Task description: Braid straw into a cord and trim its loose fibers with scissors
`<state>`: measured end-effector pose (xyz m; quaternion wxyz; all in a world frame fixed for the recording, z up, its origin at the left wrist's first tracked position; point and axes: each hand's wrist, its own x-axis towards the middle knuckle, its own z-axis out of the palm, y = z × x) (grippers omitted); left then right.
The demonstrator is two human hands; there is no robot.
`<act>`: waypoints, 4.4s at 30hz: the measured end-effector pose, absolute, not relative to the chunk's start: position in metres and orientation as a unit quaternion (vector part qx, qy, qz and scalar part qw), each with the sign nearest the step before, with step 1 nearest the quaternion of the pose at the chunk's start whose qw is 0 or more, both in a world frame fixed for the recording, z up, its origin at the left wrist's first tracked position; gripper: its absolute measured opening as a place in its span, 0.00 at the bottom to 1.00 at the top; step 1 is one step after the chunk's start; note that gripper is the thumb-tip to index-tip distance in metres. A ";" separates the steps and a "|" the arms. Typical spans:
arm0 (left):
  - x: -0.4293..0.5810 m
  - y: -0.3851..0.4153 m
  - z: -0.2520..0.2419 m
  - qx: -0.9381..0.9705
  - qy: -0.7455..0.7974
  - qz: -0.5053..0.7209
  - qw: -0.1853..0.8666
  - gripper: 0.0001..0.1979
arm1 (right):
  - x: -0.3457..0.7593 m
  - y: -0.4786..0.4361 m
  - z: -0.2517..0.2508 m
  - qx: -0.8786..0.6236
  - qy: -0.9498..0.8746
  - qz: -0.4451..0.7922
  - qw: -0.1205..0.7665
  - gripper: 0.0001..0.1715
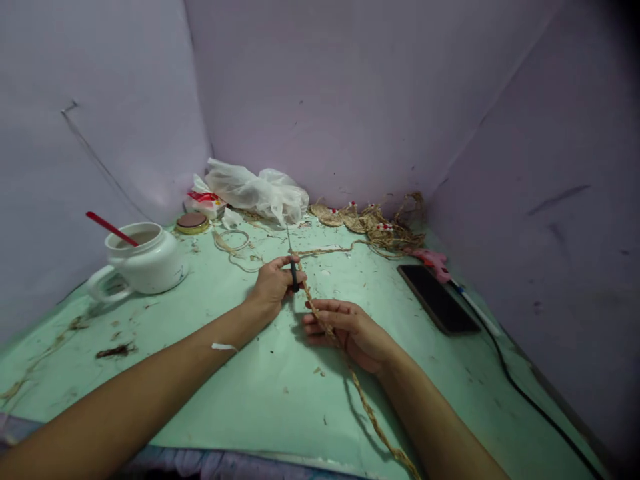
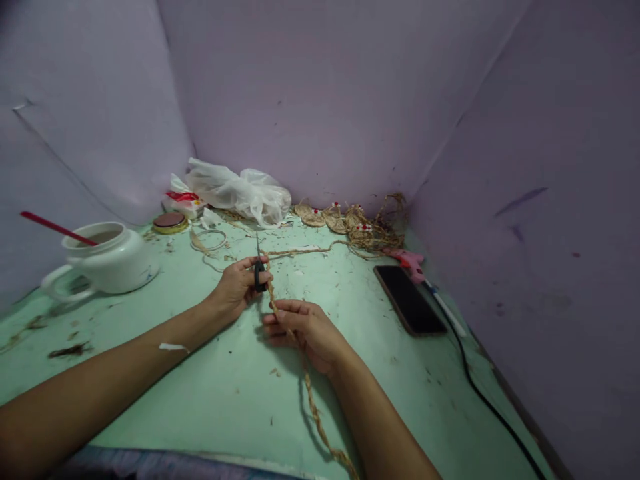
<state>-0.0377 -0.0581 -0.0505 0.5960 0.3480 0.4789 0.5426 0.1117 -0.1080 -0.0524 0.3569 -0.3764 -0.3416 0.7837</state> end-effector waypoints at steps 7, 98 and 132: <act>-0.030 -0.064 -0.050 0.377 0.469 0.566 0.564 0.20 | 0.106 -0.108 -0.062 -0.385 -0.388 0.720 0.428 0.13; -0.067 -0.090 -0.033 0.878 0.459 0.121 0.060 0.14 | 0.120 -0.098 -0.056 -0.545 -0.516 0.411 0.517 0.08; -0.063 -0.073 -0.043 0.578 0.537 0.467 0.400 0.16 | 0.120 -0.100 -0.053 -0.493 -0.371 0.646 0.449 0.12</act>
